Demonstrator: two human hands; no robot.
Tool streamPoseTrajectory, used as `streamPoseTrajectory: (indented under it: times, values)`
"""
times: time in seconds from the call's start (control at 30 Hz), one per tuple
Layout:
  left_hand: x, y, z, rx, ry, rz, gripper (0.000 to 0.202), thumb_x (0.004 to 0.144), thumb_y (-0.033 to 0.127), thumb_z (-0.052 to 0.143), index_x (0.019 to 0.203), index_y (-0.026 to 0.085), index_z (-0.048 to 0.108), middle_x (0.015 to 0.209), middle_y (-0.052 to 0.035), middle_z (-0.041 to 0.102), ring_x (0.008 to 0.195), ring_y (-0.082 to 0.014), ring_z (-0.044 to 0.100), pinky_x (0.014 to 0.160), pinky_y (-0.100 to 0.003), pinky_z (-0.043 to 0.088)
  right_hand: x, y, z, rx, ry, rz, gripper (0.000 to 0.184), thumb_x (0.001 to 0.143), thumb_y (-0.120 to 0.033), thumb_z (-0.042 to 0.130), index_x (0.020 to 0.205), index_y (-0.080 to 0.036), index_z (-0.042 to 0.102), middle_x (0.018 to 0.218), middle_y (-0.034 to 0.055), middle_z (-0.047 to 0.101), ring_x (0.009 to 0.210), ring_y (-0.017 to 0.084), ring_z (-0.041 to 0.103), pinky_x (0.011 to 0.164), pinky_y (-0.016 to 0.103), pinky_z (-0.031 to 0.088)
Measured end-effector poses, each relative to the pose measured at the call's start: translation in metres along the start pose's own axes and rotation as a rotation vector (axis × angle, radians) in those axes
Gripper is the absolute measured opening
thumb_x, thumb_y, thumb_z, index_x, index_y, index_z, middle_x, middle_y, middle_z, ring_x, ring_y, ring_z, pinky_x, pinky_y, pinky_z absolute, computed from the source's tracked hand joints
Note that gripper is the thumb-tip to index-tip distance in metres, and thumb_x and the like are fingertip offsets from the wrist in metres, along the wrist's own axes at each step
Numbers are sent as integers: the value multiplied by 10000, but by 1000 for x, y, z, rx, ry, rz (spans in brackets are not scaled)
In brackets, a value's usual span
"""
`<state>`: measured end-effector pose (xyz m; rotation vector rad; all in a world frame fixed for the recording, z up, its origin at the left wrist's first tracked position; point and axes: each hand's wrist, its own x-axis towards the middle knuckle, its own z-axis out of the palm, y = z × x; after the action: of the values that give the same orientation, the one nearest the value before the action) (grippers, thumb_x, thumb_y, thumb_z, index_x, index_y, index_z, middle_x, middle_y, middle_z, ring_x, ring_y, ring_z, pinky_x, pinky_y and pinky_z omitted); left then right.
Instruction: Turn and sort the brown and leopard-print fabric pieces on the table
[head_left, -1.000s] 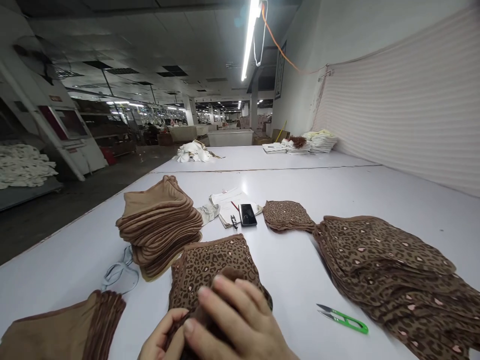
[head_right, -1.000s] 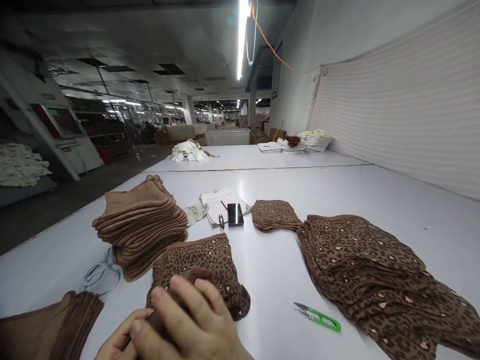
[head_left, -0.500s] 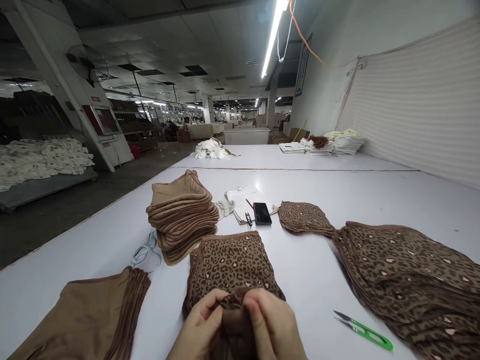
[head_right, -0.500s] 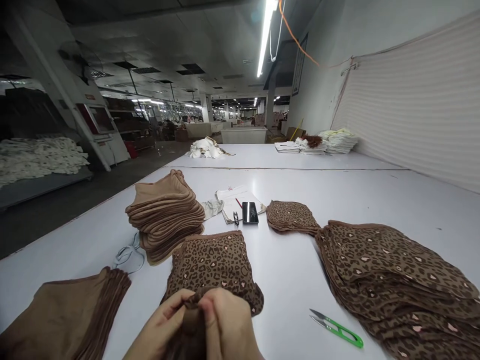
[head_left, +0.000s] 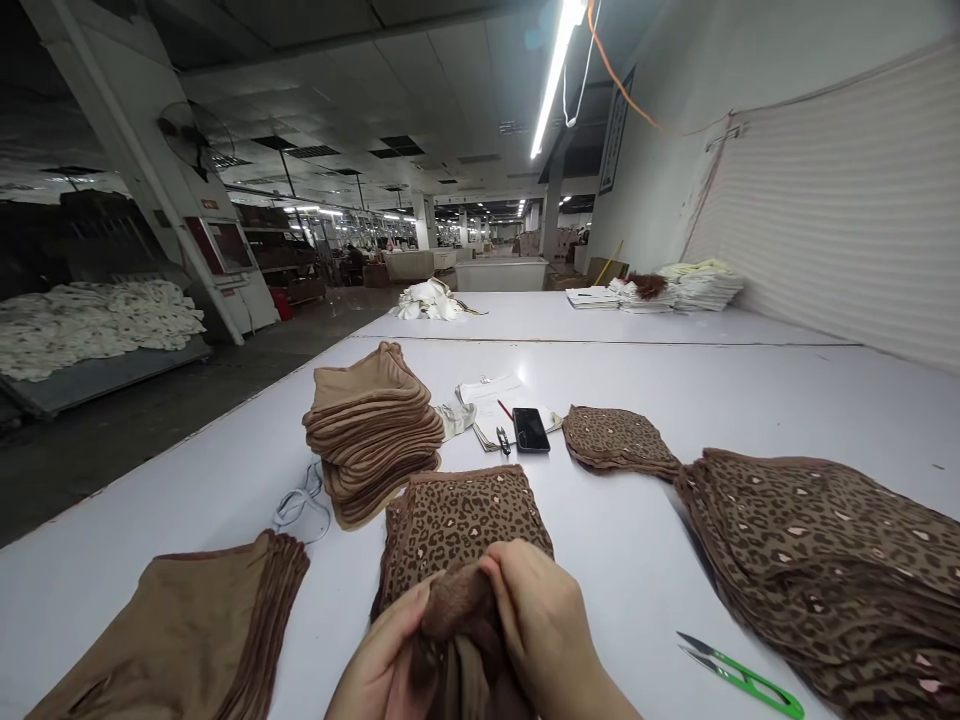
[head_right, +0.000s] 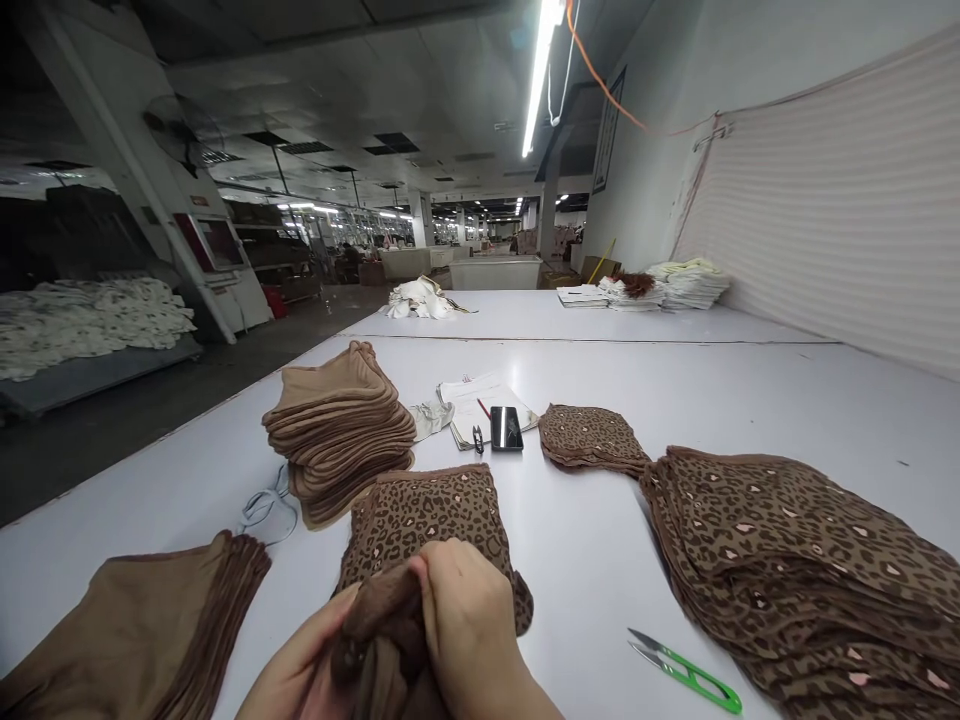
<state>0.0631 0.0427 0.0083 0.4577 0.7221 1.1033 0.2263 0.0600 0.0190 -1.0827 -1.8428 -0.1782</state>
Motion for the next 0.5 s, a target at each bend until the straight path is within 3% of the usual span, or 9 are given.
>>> streamPoseTrajectory:
  times: [0.07, 0.13, 0.23, 0.3, 0.4, 0.5]
  values:
    - [3, 2, -4, 4, 99, 48, 164, 716, 271, 769, 869, 220, 794, 911, -38, 776, 1046, -229, 646, 986, -321, 448, 5, -1, -13, 49, -74, -142, 298, 1001, -391, 445, 1086, -164, 618, 1015, 122, 667, 954, 243, 634, 774, 338, 522]
    - [3, 3, -7, 71, 127, 77, 196, 684, 286, 805, 867, 218, 791, 901, -30, 758, 1000, -210, 646, 921, -277, 479, 6, -2, -20, 120, -148, -253, 376, 979, -421, 481, 1239, -166, 573, 1172, 152, 619, 1118, 285, 564, 891, 398, 506]
    - [3, 1, -8, 291, 30, 180, 169, 680, 331, 794, 771, 193, 761, 936, -31, 689, 925, -199, 628, 809, -246, 501, 3, -2, -15, 274, -224, -171, 309, 1021, -304, 370, 1115, -159, 626, 972, 110, 638, 894, 212, 599, 743, 330, 523]
    - [3, -1, -7, 502, -22, 331, 101, 671, 257, 774, 683, 189, 700, 873, -23, 649, 824, -181, 617, 721, -229, 502, -2, -4, -4, 311, -219, -120, 365, 1029, -268, 305, 935, -160, 640, 820, 79, 618, 742, 184, 567, 630, 301, 488]
    - [3, -3, -5, 832, 42, 554, 121, 673, 130, 712, 701, 227, 644, 812, -25, 645, 761, -192, 625, 637, -220, 507, -11, -10, 13, 300, -110, -121, 425, 1038, -291, 273, 760, -179, 574, 672, 37, 572, 620, 157, 525, 544, 267, 427]
    - [2, -1, -2, 1073, 40, 652, 124, 730, 178, 665, 833, 242, 691, 926, -75, 684, 866, -247, 648, 662, -246, 521, -20, -15, 22, 375, 19, -61, 435, 1043, -368, 273, 745, -203, 544, 612, -3, 545, 549, 128, 515, 501, 241, 385]
